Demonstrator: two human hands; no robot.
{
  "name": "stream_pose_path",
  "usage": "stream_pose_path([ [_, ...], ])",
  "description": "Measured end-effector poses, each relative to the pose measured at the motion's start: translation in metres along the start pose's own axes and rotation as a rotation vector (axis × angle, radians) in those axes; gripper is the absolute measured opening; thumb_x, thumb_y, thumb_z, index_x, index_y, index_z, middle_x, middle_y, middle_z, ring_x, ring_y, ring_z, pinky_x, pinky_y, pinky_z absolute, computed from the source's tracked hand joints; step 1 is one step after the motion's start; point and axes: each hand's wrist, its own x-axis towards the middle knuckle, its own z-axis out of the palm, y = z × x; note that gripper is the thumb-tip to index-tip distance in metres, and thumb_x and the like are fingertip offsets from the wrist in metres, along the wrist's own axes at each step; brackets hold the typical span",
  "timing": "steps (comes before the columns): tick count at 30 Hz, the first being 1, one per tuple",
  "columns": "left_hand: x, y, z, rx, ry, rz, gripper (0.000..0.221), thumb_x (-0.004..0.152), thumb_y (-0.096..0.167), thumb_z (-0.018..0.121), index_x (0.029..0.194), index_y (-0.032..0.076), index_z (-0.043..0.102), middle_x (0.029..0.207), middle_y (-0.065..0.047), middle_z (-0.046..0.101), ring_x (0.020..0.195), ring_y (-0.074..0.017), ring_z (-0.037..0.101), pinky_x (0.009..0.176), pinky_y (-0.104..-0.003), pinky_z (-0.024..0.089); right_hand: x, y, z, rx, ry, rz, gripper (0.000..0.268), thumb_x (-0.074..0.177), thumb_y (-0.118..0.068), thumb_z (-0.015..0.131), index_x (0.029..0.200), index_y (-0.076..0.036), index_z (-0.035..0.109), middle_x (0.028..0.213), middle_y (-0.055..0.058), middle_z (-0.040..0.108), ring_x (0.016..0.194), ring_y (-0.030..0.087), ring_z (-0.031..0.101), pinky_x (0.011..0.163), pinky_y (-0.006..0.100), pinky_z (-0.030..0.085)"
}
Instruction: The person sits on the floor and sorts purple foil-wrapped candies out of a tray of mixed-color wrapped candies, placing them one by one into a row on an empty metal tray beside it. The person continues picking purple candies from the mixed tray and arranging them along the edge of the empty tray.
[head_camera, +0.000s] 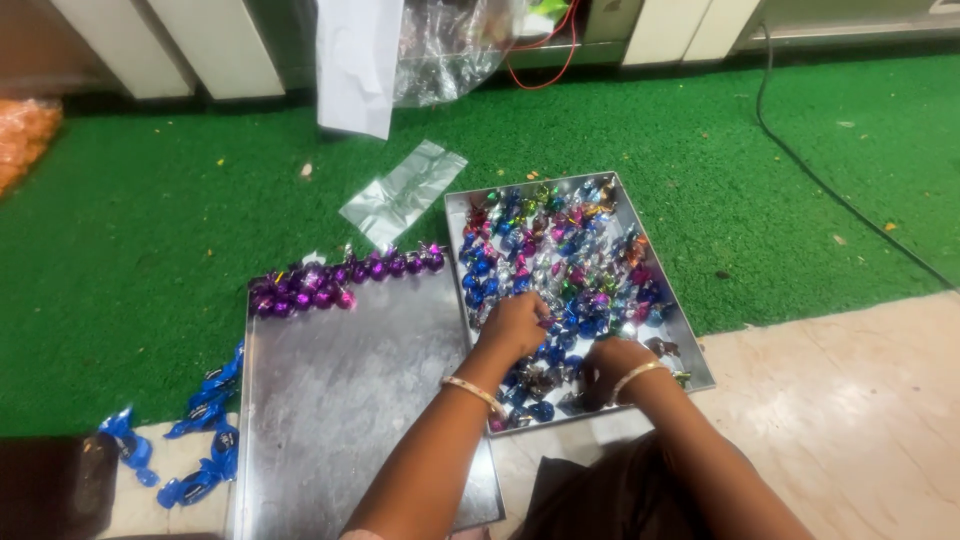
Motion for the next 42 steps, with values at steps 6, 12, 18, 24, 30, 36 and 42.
stream_pose_path([
  [6, 0.015, -0.009, -0.029, -0.736, -0.408, -0.382, 0.048, 0.085, 0.005, 0.072, 0.131, 0.010, 0.060, 0.118, -0.013, 0.071, 0.113, -0.0322, 0.072, 0.079, -0.042, 0.067, -0.005, 0.016, -0.044, 0.620, -0.107, 0.104, 0.021, 0.093, -0.028, 0.071, 0.109, -0.020, 0.080, 0.101, 0.001, 0.081, 0.088, 0.019, 0.078, 0.082, 0.034, 0.062],
  [12, 0.004, -0.025, -0.020, -0.920, -0.627, -0.334, 0.046, 0.094, 0.011, 0.065, 0.139, 0.004, 0.059, 0.129, -0.019, 0.065, 0.121, -0.0332, 0.068, 0.087, -0.042, 0.061, 0.001, 0.013, -0.062, 0.916, 0.029, -0.106, 0.027, 0.095, -0.027, 0.067, 0.110, -0.009, 0.082, 0.071, 0.006, 0.073, 0.057, 0.013, 0.055, 0.056, 0.032, 0.047],
  [18, -0.013, -0.015, -0.055, -1.176, -0.633, -0.377, 0.048, 0.098, 0.033, 0.063, 0.132, -0.001, 0.058, 0.122, -0.019, 0.067, 0.112, -0.0310, 0.069, 0.087, -0.046, 0.064, 0.003, -0.012, -0.081, 1.004, 0.054, -0.039, 0.035, 0.087, -0.031, 0.078, 0.102, 0.000, 0.075, 0.069, 0.007, 0.071, 0.050, 0.012, 0.056, 0.046, 0.031, 0.046],
  [24, -0.016, -0.049, -0.056, -1.017, -0.522, -0.369, 0.045, 0.090, 0.029, 0.073, 0.133, 0.019, 0.065, 0.117, -0.009, 0.072, 0.100, -0.0150, 0.070, 0.075, -0.028, 0.062, 0.020, -0.029, -0.076, 1.120, -0.035, -0.134, 0.044, 0.087, -0.035, 0.078, 0.119, -0.006, 0.071, 0.087, 0.004, 0.081, 0.073, 0.007, 0.068, 0.065, 0.024, 0.053],
  [30, -0.023, -0.089, -0.068, -1.091, -0.419, -0.358, 0.040, 0.094, 0.033, 0.074, 0.131, 0.016, 0.071, 0.100, -0.002, 0.072, 0.086, -0.0103, 0.067, 0.070, -0.025, 0.056, 0.051, -0.064, -0.073, 1.176, 0.086, -0.185, 0.040, 0.088, -0.032, 0.070, 0.119, -0.007, 0.075, 0.083, 0.005, 0.082, 0.070, 0.009, 0.066, 0.061, 0.026, 0.046],
  [36, -0.052, -0.134, -0.090, -1.140, -0.270, -0.372, 0.044, 0.098, 0.042, 0.067, 0.130, 0.012, 0.069, 0.102, 0.000, 0.074, 0.083, -0.0085, 0.069, 0.070, -0.026, 0.058, 0.086, -0.123, -0.072, 1.193, 0.282, -0.328, 0.023, 0.081, -0.016, 0.082, 0.101, -0.004, 0.082, 0.079, 0.008, 0.080, 0.070, 0.010, 0.071, 0.067, 0.028, 0.057],
  [42, -0.070, -0.186, -0.096, -1.320, 0.195, -0.669, 0.048, 0.099, 0.048, 0.053, 0.124, 0.010, 0.068, 0.099, -0.003, 0.075, 0.082, -0.0164, 0.074, 0.071, -0.031, 0.065, 0.095, -0.196, -0.100, 0.875, 0.432, -0.229, 0.017, 0.079, -0.019, 0.081, 0.093, -0.010, 0.084, 0.081, 0.007, 0.083, 0.070, 0.015, 0.077, 0.069, 0.031, 0.058],
])
